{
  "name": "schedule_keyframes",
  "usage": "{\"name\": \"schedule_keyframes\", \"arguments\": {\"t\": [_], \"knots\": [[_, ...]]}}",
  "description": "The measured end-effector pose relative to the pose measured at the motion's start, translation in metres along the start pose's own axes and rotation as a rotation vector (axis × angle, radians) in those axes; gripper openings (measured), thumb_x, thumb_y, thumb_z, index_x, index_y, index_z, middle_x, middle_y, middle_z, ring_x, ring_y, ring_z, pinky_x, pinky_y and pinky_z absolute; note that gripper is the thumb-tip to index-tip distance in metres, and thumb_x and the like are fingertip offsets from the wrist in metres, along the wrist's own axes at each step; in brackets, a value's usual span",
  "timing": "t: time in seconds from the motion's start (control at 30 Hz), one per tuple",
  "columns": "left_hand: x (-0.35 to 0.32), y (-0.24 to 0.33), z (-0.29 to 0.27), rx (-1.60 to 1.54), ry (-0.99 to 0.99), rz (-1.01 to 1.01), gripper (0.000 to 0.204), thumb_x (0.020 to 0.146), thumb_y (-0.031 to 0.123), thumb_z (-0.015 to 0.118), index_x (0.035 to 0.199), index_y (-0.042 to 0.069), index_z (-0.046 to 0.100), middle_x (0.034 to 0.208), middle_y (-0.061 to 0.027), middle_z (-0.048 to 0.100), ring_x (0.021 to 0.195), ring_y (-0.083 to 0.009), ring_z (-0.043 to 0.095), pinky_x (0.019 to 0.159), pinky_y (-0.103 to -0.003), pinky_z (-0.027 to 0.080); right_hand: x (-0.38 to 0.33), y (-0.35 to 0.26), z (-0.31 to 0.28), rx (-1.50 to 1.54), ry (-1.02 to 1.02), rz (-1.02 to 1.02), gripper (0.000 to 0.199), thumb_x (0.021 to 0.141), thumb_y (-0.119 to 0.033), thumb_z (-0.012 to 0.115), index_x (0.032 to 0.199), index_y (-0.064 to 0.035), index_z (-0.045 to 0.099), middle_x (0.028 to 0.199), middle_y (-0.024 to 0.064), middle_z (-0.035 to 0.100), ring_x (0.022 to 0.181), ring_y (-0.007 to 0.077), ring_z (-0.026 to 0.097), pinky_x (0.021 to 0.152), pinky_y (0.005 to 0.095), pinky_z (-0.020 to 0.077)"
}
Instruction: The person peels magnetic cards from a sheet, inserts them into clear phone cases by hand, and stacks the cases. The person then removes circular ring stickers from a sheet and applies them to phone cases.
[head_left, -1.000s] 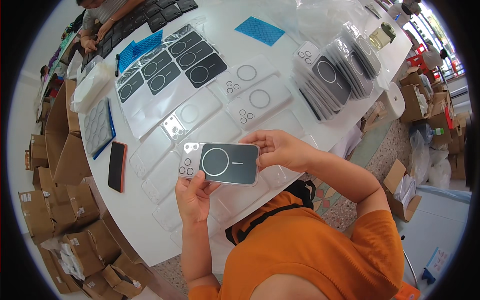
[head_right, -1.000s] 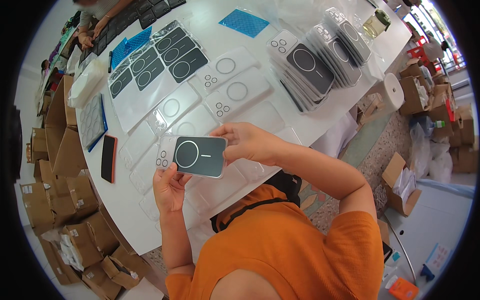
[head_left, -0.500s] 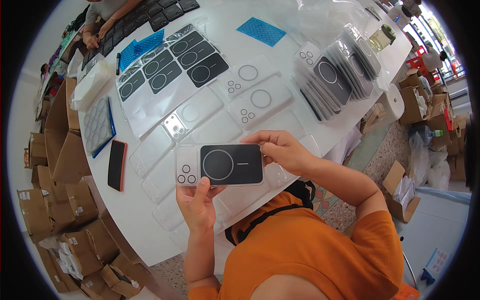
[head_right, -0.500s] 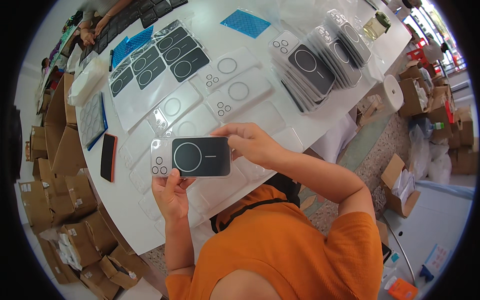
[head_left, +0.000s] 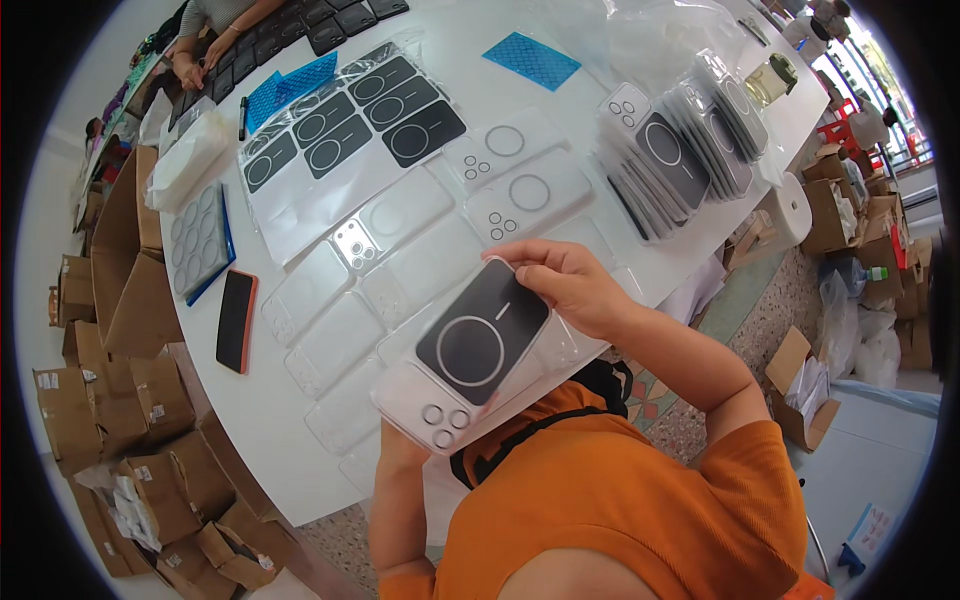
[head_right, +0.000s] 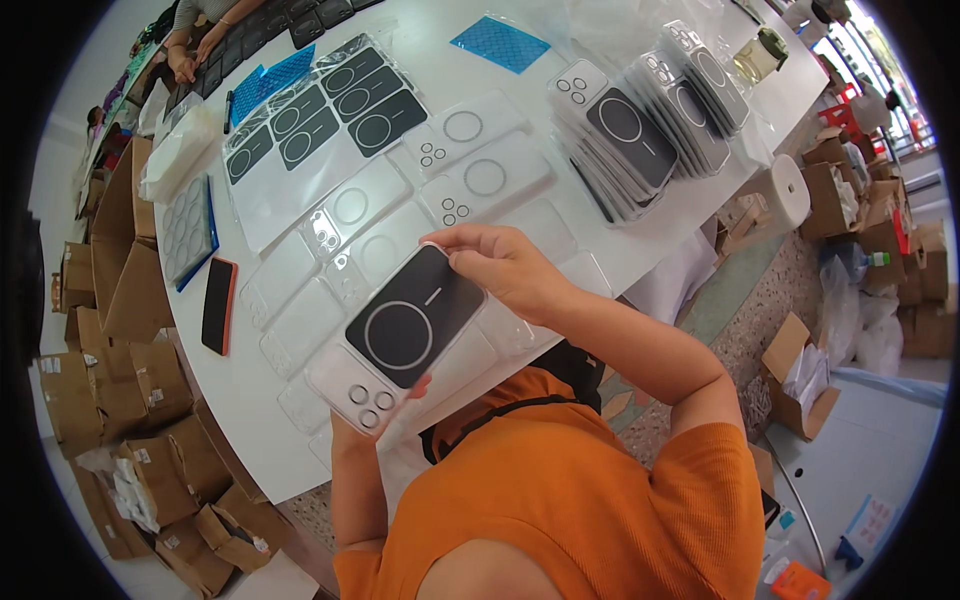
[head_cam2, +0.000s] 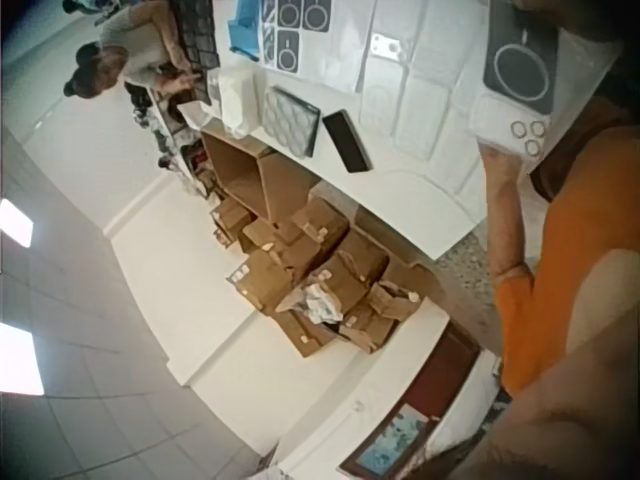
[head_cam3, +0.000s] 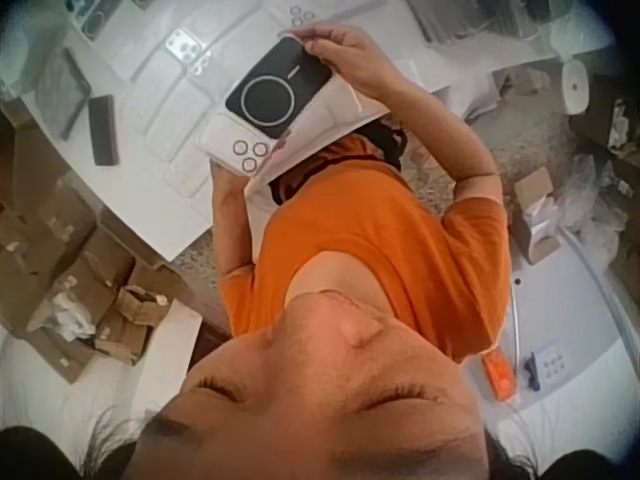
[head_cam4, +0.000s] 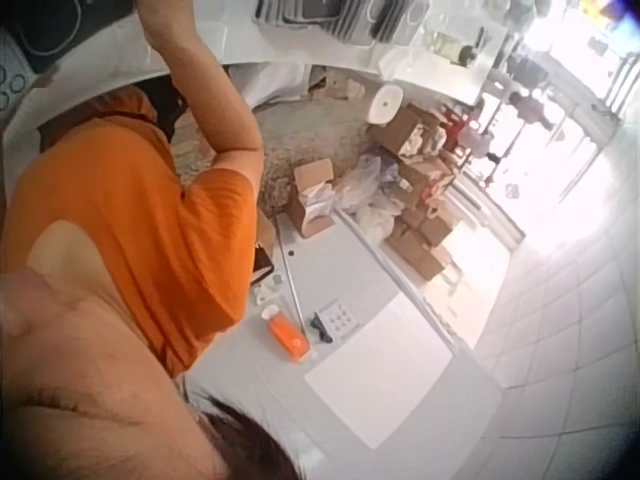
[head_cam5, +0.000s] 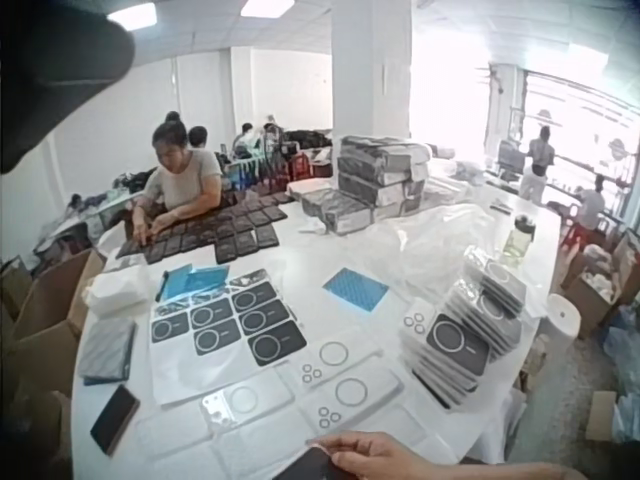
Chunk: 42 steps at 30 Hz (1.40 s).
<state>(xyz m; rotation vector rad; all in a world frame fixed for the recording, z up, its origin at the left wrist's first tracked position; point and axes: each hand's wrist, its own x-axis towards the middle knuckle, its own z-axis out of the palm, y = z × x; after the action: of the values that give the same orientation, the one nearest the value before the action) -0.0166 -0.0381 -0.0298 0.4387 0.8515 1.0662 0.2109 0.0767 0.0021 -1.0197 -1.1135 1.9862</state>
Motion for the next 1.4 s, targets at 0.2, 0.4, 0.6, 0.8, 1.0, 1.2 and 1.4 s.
{"name": "schedule_keyframes", "arguments": {"t": [0.2,0.4,0.6,0.8,1.0,1.2,1.4], "knots": [[0.017,0.013,0.004,-0.019,-0.228,-0.198,0.051,0.098,0.040,0.039,0.115,-0.006,0.054,0.106,-0.0100,0.062,0.096,-0.0155,0.060,0.085,-0.030,0.048,0.003,0.008,0.010,-0.408,-0.180,0.003,0.032,0.090,-0.004,0.048,0.119,-0.0025,0.061,0.101,0.0032,0.065,0.091,0.0066,0.057,0.084,0.0225,0.0457],[0.026,0.025,0.030,0.351,-0.040,-0.249,0.033,0.089,0.022,0.064,0.106,-0.006,0.057,0.088,-0.0073,0.064,0.072,-0.0094,0.061,0.063,-0.022,0.051,-0.004,0.012,0.003,-0.143,-0.135,0.167,0.034,0.090,-0.011,0.052,0.120,0.0011,0.059,0.105,0.0108,0.065,0.096,0.0151,0.059,0.087,0.0273,0.0457],[0.025,0.027,0.034,0.300,-0.059,-0.271,0.034,0.090,0.024,0.063,0.105,-0.006,0.058,0.089,-0.0083,0.065,0.074,-0.0104,0.062,0.065,-0.022,0.051,-0.013,0.006,-0.009,0.024,-0.242,0.256,0.041,0.084,-0.005,0.051,0.123,0.0050,0.055,0.102,0.0131,0.064,0.093,0.0172,0.060,0.084,0.0286,0.0479],[0.023,0.021,0.038,0.288,-0.067,-0.293,0.031,0.090,0.021,0.064,0.105,-0.006,0.058,0.089,-0.0074,0.065,0.074,-0.0094,0.062,0.065,-0.021,0.051,-0.009,0.009,-0.010,-0.164,-0.264,0.240,0.040,0.078,-0.006,0.050,0.114,0.0051,0.060,0.097,0.0132,0.064,0.084,0.0172,0.059,0.078,0.0286,0.0475],[0.023,0.017,0.044,0.328,-0.116,-0.329,0.030,0.089,0.021,0.064,0.104,-0.004,0.058,0.087,-0.0048,0.063,0.072,-0.0075,0.059,0.065,-0.020,0.049,-0.002,0.016,-0.007,-0.299,-0.207,0.292,0.028,0.074,-0.018,0.055,0.090,0.0038,0.064,0.077,0.0056,0.059,0.070,0.0134,0.052,0.063,0.0265,0.0422],[0.025,0.014,0.052,0.332,-0.151,-0.373,0.031,0.090,0.020,0.063,0.105,-0.006,0.057,0.090,-0.0072,0.065,0.075,-0.0094,0.061,0.067,-0.022,0.051,0.012,0.013,-0.003,-0.542,-0.246,0.322,0.016,0.077,-0.016,0.054,0.072,-0.0032,0.061,0.061,-0.0030,0.051,0.057,0.0063,0.045,0.051,0.0229,0.0355],[0.029,0.012,0.048,0.316,-0.109,-0.419,0.034,0.092,0.027,0.058,0.107,-0.004,0.058,0.091,-0.0062,0.065,0.076,-0.0093,0.061,0.067,-0.023,0.051,0.016,0.007,0.000,-0.457,-0.309,0.323,0.020,0.083,-0.018,0.054,0.070,-0.0043,0.061,0.061,-0.0036,0.051,0.056,0.0046,0.044,0.050,0.0210,0.0348]]}}
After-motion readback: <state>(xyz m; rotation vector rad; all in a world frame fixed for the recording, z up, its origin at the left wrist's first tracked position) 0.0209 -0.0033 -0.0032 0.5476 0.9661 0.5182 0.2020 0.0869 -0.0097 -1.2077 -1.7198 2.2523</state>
